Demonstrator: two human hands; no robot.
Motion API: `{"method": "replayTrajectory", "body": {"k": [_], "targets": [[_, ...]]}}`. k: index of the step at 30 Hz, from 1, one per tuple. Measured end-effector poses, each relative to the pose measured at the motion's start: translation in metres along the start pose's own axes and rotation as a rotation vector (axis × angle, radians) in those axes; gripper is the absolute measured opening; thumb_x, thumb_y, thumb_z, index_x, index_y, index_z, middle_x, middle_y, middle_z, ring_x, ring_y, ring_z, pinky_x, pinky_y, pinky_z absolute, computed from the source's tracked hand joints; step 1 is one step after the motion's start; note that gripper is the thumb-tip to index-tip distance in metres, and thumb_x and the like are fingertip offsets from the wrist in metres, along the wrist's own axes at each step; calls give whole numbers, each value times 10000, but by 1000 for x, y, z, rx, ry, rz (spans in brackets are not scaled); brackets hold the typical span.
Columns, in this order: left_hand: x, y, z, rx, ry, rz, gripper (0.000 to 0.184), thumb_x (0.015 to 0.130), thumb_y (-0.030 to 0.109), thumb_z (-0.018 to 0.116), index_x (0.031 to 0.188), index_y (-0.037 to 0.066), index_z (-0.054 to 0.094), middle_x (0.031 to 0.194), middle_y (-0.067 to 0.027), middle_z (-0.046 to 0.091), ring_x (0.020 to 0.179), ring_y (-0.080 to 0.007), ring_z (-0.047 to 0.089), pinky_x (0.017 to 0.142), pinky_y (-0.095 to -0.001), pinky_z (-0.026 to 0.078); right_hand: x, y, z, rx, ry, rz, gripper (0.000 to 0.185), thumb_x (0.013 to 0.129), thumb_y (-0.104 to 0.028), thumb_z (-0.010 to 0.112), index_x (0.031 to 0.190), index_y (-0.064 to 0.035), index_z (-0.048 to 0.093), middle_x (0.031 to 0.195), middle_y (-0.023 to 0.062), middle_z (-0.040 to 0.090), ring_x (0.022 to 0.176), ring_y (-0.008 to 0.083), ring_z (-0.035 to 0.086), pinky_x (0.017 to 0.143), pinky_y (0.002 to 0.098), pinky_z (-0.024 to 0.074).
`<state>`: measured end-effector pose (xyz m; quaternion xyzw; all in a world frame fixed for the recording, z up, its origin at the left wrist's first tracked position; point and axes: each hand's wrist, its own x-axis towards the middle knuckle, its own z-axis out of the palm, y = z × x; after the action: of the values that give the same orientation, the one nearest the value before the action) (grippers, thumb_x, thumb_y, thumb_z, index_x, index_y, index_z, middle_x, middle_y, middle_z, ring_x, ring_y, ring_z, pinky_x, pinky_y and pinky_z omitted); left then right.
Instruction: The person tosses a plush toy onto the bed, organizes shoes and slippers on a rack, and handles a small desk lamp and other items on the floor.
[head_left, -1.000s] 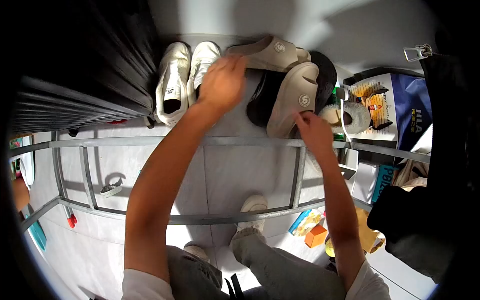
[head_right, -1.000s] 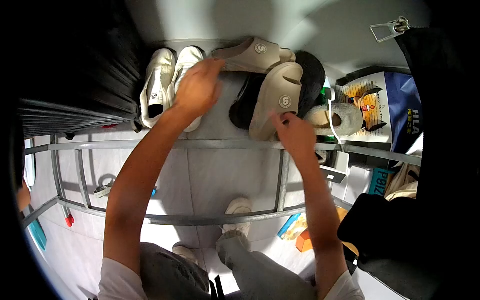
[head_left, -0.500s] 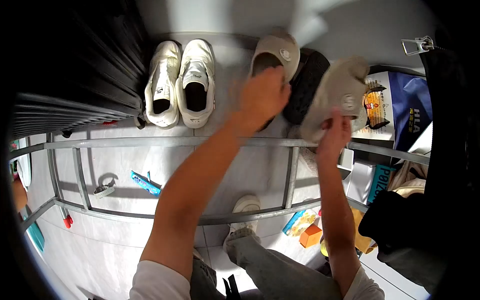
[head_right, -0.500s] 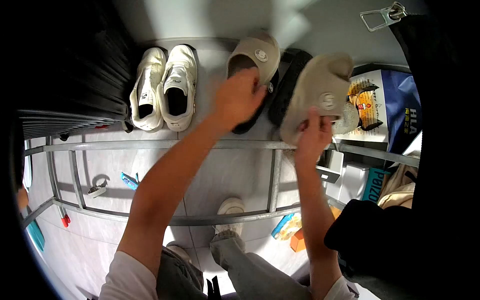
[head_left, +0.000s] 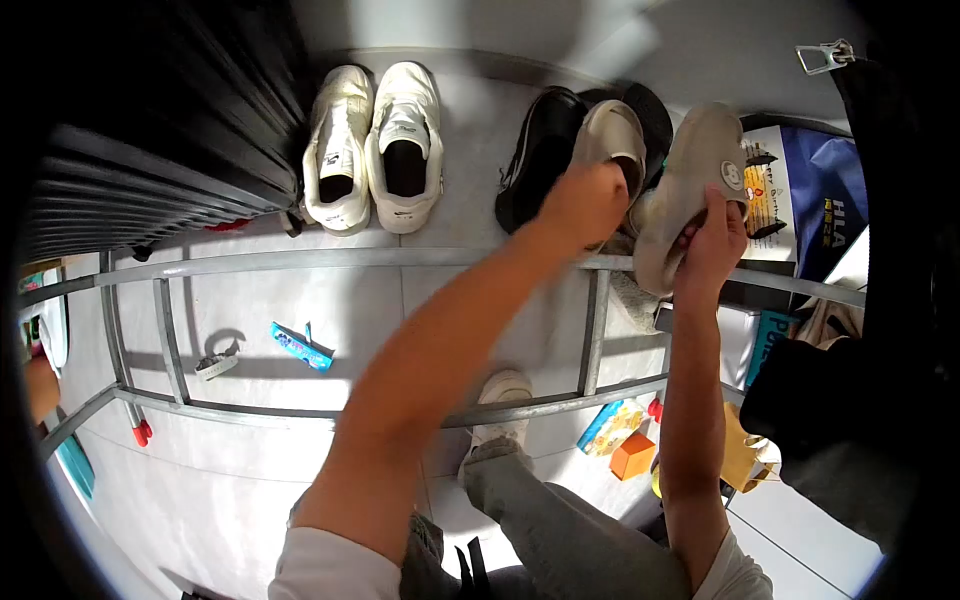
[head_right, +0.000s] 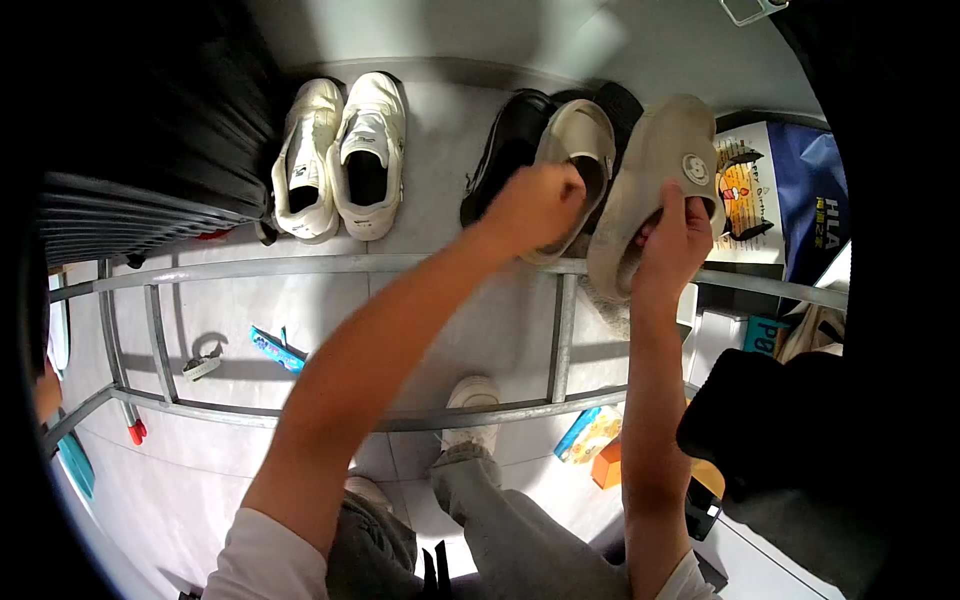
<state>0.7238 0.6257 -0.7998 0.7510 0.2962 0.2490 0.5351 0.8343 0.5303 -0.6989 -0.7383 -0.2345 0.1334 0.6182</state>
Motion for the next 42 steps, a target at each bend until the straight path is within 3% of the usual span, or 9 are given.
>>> {"method": "replayTrajectory", "body": {"k": [3, 5, 10, 13, 16, 21, 31, 36, 42], "targets": [[-9, 27, -73, -838, -187, -371, 539, 926, 380, 704, 1320, 45, 550, 1114, -161, 689, 949, -286, 711, 826, -384, 575, -22, -17, 29, -126, -77, -8, 189, 975, -226, 659, 866, -73, 640, 687, -36, 553, 578, 47, 505, 522, 219, 394], [-28, 37, -115, -902, -201, -233, 667, 931, 425, 703, 1414, 36, 456, 1157, -154, 657, 1046, -277, 675, 902, -383, 557, -24, 13, 46, -35, -238, -69, 186, 978, -227, 653, 955, -43, 638, 838, -9, 623, 760, 76, 575, 662, 247, 465], [-55, 15, -139, -430, 31, -255, 734, 913, 355, 719, 1469, 29, 368, 1164, -170, 629, 1055, -275, 649, 900, -405, 553, -83, 15, 98, -382, -822, -455, 476, 853, -133, 679, 1288, 3, 542, 1243, 231, 587, 1005, 335, 640, 878, 402, 513], [-57, -41, -152, -224, 126, -314, 641, 915, 277, 692, 1417, -3, 411, 1106, -210, 658, 989, -316, 681, 830, -446, 563, -90, 27, 108, -263, -973, -736, 388, 877, -162, 684, 1223, 1, 617, 1132, 205, 666, 922, 286, 675, 812, 360, 534], [-60, -42, -160, 236, 242, -356, 508, 920, 224, 653, 1316, -44, 480, 1005, -274, 688, 914, -385, 708, 793, -489, 558, -100, -1, 97, -235, -1079, -34, 263, 897, -201, 694, 1071, -3, 706, 877, 130, 705, 747, 213, 670, 716, 317, 530], [-57, -34, -150, 584, 326, -256, 399, 932, 201, 599, 1278, 16, 526, 900, -293, 701, 848, -480, 694, 795, -540, 538, -38, 38, 79, -311, -567, 15, 298, 921, -249, 703, 1073, 5, 728, 733, 41, 654, 654, 125, 603, 637, 283, 489], [-38, -47, -118, 1043, 171, -183, 679, 884, 93, 634, 1501, 153, 358, 940, -204, 716, 757, -347, 745, 620, -443, 599, -28, 71, 80, -426, -354, 5, 410, 890, -358, 742, 972, 33, 651, 742, 72, 628, 660, 157, 621, 652, 294, 513], [-33, -55, -117, 1100, 181, -89, 603, 877, 74, 602, 1447, 165, 428, 1122, -222, 676, 695, -340, 733, 542, -425, 587, -9, 72, 71, -339, -437, 428, 414, 891, -374, 744, 946, 20, 628, 704, 68, 616, 571, 136, 604, 540, 285, 513], [-8, -70, -95, 1155, 233, -112, 645, 865, 72, 614, 1466, 185, 409, 1430, -325, 491, 691, -333, 735, 553, -407, 595, -4, 73, 73, -347, -430, 398, 411, 895, -364, 742, 932, 20, 601, 688, 74, 608, 535, 150, 625, 507, 283, 538]]}}
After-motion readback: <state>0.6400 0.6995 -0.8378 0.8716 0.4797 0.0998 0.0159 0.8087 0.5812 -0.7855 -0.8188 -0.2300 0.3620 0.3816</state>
